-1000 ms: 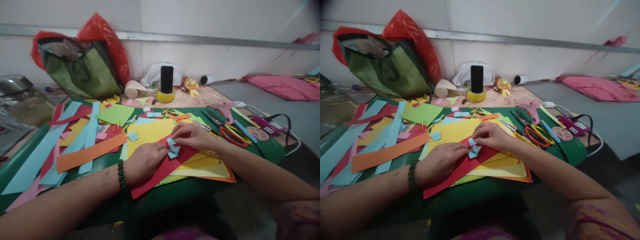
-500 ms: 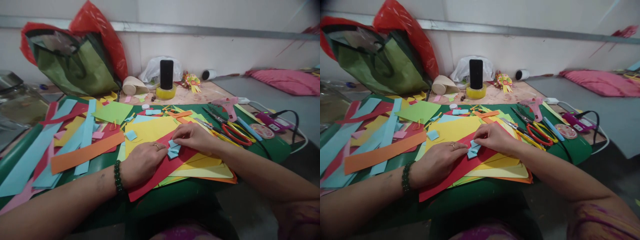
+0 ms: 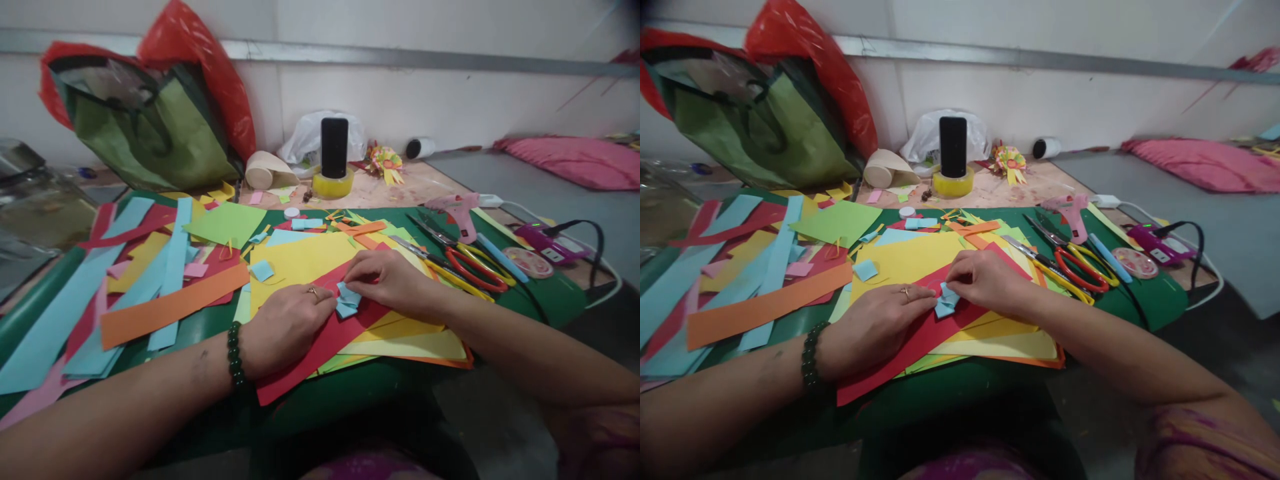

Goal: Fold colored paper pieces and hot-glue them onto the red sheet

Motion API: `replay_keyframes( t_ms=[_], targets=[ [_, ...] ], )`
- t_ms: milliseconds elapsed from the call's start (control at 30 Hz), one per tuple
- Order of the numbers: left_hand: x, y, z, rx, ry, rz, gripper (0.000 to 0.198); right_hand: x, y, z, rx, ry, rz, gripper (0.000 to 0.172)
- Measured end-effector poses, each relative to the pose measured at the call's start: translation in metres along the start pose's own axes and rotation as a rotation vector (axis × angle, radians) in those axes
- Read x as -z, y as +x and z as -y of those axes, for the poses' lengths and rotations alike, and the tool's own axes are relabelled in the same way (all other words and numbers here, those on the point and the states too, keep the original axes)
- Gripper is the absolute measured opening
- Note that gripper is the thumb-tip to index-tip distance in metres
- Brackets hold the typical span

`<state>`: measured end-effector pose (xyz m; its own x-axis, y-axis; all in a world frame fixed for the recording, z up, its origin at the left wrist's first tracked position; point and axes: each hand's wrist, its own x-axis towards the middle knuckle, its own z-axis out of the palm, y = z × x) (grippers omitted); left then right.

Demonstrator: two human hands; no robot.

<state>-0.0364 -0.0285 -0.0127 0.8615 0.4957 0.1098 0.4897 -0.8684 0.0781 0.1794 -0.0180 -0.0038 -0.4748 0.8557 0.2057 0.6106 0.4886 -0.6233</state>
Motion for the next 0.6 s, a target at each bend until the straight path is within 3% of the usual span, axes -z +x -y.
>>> replay_keyframes(
  t_ms=[600],
  targets=[
    [-0.0002,-0.0014,0.0007,-0.050,-0.009,-0.082,0.028,-0.0016,-0.0007,0.0047,0.017,-0.086,0.044,0.014]
  ],
)
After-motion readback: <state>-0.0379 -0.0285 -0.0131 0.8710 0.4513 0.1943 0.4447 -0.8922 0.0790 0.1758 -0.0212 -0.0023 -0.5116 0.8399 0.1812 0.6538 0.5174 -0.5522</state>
